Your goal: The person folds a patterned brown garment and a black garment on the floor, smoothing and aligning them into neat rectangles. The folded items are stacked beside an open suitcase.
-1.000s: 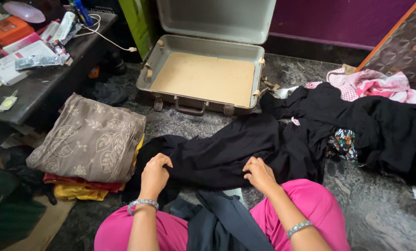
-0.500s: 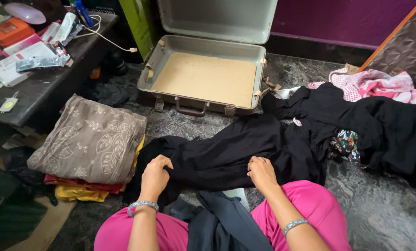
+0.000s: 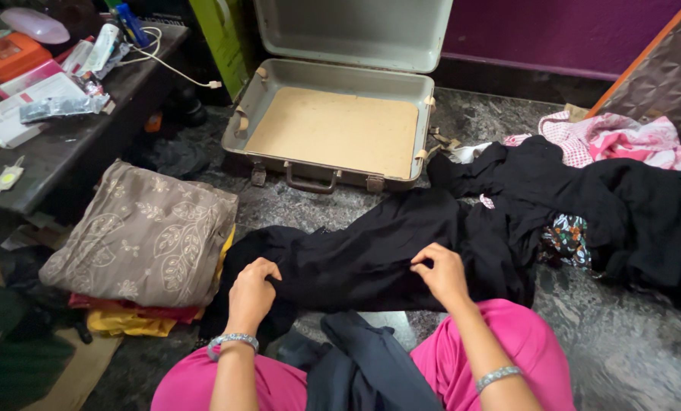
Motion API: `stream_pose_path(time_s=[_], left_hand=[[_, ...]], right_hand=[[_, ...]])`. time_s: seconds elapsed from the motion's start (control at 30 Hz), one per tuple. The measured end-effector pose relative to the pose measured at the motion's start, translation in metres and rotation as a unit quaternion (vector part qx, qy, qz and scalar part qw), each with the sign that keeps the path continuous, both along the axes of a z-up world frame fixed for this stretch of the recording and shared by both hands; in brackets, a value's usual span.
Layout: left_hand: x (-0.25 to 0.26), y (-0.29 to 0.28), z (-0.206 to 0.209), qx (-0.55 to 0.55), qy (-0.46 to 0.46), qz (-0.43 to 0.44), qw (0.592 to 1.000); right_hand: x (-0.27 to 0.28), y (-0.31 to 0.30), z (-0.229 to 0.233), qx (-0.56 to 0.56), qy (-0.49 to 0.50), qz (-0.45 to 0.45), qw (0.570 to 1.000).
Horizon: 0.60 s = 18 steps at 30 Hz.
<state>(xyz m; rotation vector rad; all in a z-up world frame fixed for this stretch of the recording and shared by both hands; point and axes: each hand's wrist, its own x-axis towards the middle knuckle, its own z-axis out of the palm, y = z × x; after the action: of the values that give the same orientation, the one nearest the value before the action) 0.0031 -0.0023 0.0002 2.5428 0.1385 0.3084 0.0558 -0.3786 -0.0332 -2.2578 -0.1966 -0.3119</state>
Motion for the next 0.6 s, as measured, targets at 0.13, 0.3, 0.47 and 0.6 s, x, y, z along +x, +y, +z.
stream_pose_path(time_s=[0.13, 0.3, 0.47, 0.6], left_hand=[[0.0, 0.004, -0.002, 0.04, 0.003, 0.038, 0.998], [0.003, 0.006, -0.002, 0.059, 0.004, 0.061, 0.996], [0.0, 0.004, -0.003, 0.036, -0.011, 0.033, 0.999], [0.003, 0.002, 0.002, 0.032, 0.019, 0.041, 0.998]], right_hand=[[0.002, -0.023, 0.01, 0.029, 0.02, -0.024, 0.999], [0.0, -0.041, 0.016, 0.111, 0.117, -0.009, 0.987], [-0.002, -0.038, 0.015, 0.113, 0.095, -0.007, 0.989], [-0.003, -0.032, 0.016, 0.01, 0.065, 0.03, 0.997]])
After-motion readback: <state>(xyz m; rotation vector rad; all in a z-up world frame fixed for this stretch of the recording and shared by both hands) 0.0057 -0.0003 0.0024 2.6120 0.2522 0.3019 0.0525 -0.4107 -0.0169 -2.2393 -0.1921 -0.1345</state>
